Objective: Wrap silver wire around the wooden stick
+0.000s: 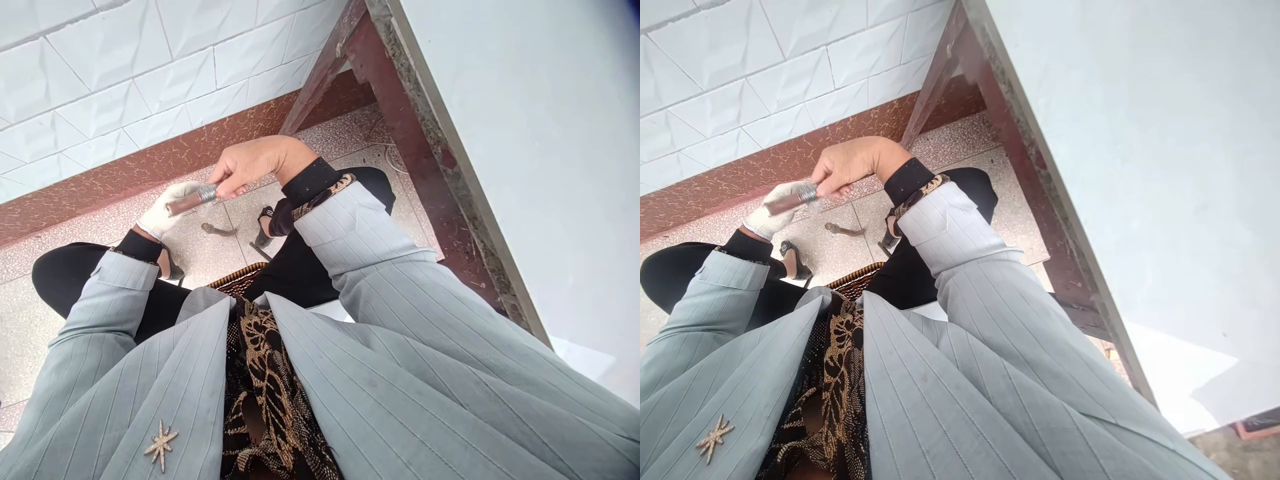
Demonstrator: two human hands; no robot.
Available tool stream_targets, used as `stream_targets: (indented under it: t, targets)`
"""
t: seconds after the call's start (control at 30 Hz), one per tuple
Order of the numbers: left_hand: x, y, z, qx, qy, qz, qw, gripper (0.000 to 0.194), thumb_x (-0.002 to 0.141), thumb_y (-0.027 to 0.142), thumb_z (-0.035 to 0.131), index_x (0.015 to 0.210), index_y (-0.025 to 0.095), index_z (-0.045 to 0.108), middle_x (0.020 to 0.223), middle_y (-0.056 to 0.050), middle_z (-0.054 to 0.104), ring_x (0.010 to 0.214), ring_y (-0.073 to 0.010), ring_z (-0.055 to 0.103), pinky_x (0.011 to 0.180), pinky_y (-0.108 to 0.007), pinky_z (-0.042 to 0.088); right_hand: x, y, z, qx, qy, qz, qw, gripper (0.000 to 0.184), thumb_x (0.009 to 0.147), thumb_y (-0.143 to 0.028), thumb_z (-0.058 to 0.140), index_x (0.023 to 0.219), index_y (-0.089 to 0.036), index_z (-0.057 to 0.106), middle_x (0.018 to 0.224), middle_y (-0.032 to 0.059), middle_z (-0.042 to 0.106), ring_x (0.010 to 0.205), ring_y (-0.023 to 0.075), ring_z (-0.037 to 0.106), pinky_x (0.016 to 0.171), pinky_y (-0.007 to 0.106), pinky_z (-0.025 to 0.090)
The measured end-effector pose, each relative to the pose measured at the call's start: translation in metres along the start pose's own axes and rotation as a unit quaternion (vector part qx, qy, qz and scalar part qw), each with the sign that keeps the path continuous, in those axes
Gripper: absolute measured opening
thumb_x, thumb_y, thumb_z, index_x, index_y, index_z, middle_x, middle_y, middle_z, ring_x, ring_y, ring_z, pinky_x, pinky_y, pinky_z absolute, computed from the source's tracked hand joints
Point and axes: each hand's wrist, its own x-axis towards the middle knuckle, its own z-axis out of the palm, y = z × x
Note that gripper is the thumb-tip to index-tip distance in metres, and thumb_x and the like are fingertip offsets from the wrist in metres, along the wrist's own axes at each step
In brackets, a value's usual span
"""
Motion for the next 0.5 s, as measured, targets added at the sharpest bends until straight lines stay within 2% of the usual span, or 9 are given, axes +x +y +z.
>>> stream_targets:
  t: [0.13,0.23,0.33,0.5]
  targets:
    - [-0.003,0.009,-0.001,-0.04,-0.007,0.014,0.999,0.044,0.088,0.061,0.075,0.084,0.017,0.073,0.084,-0.007,0.075,0.078,-0.0166,0.068,0.083,-0.035,0.058,-0.011,-0.006,-0.003,0.052,0.1,-0.049,0.992,0.029,0.104,-0.017,0.058,0.075,-0.016,0.058,0.064,-0.0044,0.05,0.063,0.009,0.042,0.067,0.027,0.033]
    - [-0.007,0.022,0.0,-0.067,-0.021,0.013,0.997,0.049,0.088,0.066,0.075,0.084,0.017,0.071,0.082,-0.008,0.074,0.078,-0.0171,0.071,0.082,-0.033,0.059,-0.013,-0.004,-0.003,0.083,0.146,-0.065,0.984,0.025,0.102,-0.019,0.059,0.078,-0.015,0.059,0.07,-0.0033,0.054,0.063,0.0074,0.042,0.064,0.026,0.032]
    - [-0.007,0.028,0.001,-0.108,-0.02,-0.015,0.994,0.055,0.086,0.072,0.074,0.09,0.017,0.07,0.082,-0.008,0.075,0.076,-0.0186,0.073,0.077,-0.034,0.06,-0.011,0.002,-0.003,0.136,0.182,-0.095,0.969,0.023,0.104,-0.021,0.059,0.082,-0.013,0.06,0.075,-0.0017,0.058,0.06,0.0058,0.042,0.059,0.024,0.032]
    - [-0.005,0.022,0.0,-0.187,-0.018,-0.039,0.981,0.059,0.097,0.073,0.051,0.098,0.017,0.07,0.086,-0.011,0.077,0.08,-0.0232,0.077,0.075,-0.039,0.06,-0.011,0.008,-0.003,0.219,0.202,-0.144,0.944,0.016,0.107,-0.015,0.058,0.103,-0.003,0.068,0.071,-0.0019,0.058,0.054,0.0041,0.042,0.054,0.02,0.03]
